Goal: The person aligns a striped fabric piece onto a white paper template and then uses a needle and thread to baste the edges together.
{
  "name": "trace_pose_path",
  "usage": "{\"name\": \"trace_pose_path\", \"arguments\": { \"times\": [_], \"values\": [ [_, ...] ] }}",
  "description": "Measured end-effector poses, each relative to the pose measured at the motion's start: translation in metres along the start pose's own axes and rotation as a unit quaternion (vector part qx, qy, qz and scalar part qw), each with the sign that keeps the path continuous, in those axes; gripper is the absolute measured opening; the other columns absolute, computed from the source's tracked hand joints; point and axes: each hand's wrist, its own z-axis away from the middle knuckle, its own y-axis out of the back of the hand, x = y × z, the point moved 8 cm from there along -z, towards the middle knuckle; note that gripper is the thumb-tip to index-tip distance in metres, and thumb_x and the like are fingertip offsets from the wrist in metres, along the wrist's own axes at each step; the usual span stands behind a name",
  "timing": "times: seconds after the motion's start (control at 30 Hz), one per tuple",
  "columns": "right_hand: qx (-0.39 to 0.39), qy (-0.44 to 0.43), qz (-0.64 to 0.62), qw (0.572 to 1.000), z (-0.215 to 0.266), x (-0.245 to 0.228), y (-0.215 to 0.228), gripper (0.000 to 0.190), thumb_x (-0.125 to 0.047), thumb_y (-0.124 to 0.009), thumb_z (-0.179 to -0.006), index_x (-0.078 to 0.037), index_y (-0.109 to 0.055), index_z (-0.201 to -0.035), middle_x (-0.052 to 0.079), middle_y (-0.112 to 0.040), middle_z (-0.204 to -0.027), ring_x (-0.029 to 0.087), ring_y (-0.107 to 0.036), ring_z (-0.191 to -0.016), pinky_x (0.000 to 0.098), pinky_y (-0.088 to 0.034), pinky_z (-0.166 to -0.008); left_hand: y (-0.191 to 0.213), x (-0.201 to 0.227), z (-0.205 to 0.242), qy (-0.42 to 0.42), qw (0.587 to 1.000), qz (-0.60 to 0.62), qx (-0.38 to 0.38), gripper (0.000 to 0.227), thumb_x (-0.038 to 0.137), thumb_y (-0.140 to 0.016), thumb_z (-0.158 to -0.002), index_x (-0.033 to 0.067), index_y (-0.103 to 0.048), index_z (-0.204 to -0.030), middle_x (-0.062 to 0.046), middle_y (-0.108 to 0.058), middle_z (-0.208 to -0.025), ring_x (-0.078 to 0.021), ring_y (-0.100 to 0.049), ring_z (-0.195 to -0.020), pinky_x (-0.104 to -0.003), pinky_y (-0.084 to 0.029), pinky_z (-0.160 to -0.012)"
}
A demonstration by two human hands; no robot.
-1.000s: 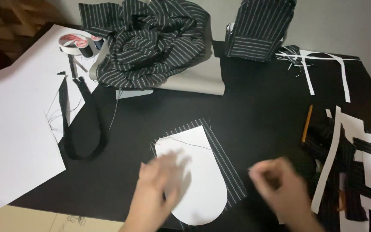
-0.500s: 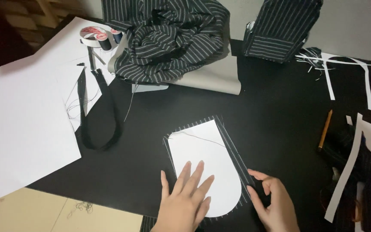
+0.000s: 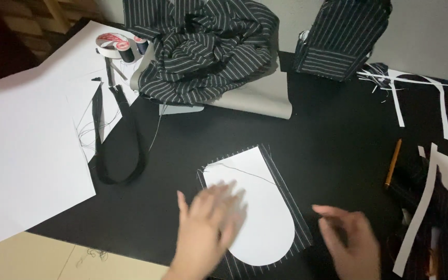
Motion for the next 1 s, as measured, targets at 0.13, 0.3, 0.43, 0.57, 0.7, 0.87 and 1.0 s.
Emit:
{"name": "trace_pose_path", "arguments": {
  "times": [0.13, 0.3, 0.43, 0.57, 0.7, 0.87, 1.0],
  "values": [
    [0.082, 0.066, -0.059, 0.993, -0.013, -0.021, 0.03, 0.008, -0.009, -0.056, -0.09, -0.008, -0.048, -0.087, 0.007, -0.072, -0.102, 0.017, -0.065, -0.097, 0.0375, -0.045, -0.09, 0.014, -0.013, -0.015, -0.01, 0.998, 0.056, 0.004, 0.036, 0.028, -0.059, -0.086, 0.0192, -0.06, -0.121, -0.004, -0.055, -0.129, -0.0268, -0.048, -0.122, -0.073, -0.018, -0.097],
    [0.042, 0.051, -0.067, 0.996, -0.047, -0.019, 0.02, 0.011, -0.013, -0.056, -0.093, -0.006, -0.049, -0.088, 0.01, -0.071, -0.089, 0.019, -0.065, -0.093, 0.0397, -0.045, -0.093, 0.012, -0.043, -0.023, 0.022, 0.998, 0.036, 0.044, 0.038, 0.036, -0.06, -0.085, 0.0277, -0.058, -0.122, 0.001, -0.056, -0.121, -0.024, -0.053, -0.105, -0.068, -0.032, -0.091],
    [-0.016, 0.357, 0.028, 0.934, -0.058, -0.065, -0.039, 0.008, -0.015, -0.065, -0.083, -0.008, -0.064, -0.087, 0.005, -0.068, -0.084, 0.015, -0.064, -0.074, 0.0264, -0.054, -0.067, 0.008, -0.083, -0.033, 0.104, 0.987, 0.071, 0.098, 0.025, 0.025, -0.064, -0.085, 0.0062, -0.062, -0.1, -0.007, -0.055, -0.098, -0.0265, -0.053, -0.091, -0.041, -0.039, -0.087],
    [-0.157, 0.424, 0.123, 0.883, -0.048, -0.09, -0.109, 0.021, -0.022, -0.069, -0.078, -0.009, -0.053, -0.082, -0.003, -0.064, -0.126, 0.015, -0.06, -0.104, 0.0297, -0.047, -0.083, -0.006, -0.092, -0.037, 0.134, 0.989, 0.05, 0.035, 0.049, 0.047, -0.067, -0.08, 0.0111, -0.063, -0.113, -0.004, -0.051, -0.103, -0.0254, -0.051, -0.102, -0.061, -0.029, -0.101],
    [-0.195, 0.419, 0.152, 0.874, -0.048, -0.073, -0.125, 0.025, -0.024, -0.066, -0.082, -0.006, -0.051, -0.09, 0.003, -0.06, -0.127, 0.019, -0.051, -0.127, 0.0352, -0.048, -0.092, -0.01, -0.094, -0.035, 0.119, 0.991, 0.034, 0.04, 0.044, 0.046, -0.07, -0.078, 0.0167, -0.064, -0.111, -0.005, -0.05, -0.108, -0.0274, -0.05, -0.103, -0.061, -0.029, -0.1],
    [-0.156, 0.46, 0.112, 0.867, -0.044, -0.077, -0.118, 0.034, -0.023, -0.068, -0.08, -0.012, -0.038, -0.069, 0.011, -0.063, -0.126, 0.025, -0.057, -0.123, 0.0342, -0.051, -0.089, -0.014, -0.098, -0.035, 0.148, 0.987, 0.046, 0.029, 0.043, 0.048, -0.069, -0.077, 0.021, -0.065, -0.11, -0.001, -0.05, -0.11, -0.0229, -0.049, -0.104, -0.059, -0.023, -0.106],
    [-0.17, 0.445, 0.111, 0.872, -0.051, -0.08, -0.117, 0.036, -0.024, -0.07, -0.079, -0.011, -0.037, -0.07, 0.009, -0.063, -0.125, 0.022, -0.059, -0.12, 0.0334, -0.05, -0.088, -0.016, -0.101, -0.036, 0.155, 0.987, 0.04, 0.022, 0.043, 0.049, -0.07, -0.076, 0.0224, -0.066, -0.109, 0.0, -0.051, -0.109, -0.0229, -0.05, -0.102, -0.058, -0.024, -0.104]
  ]
}}
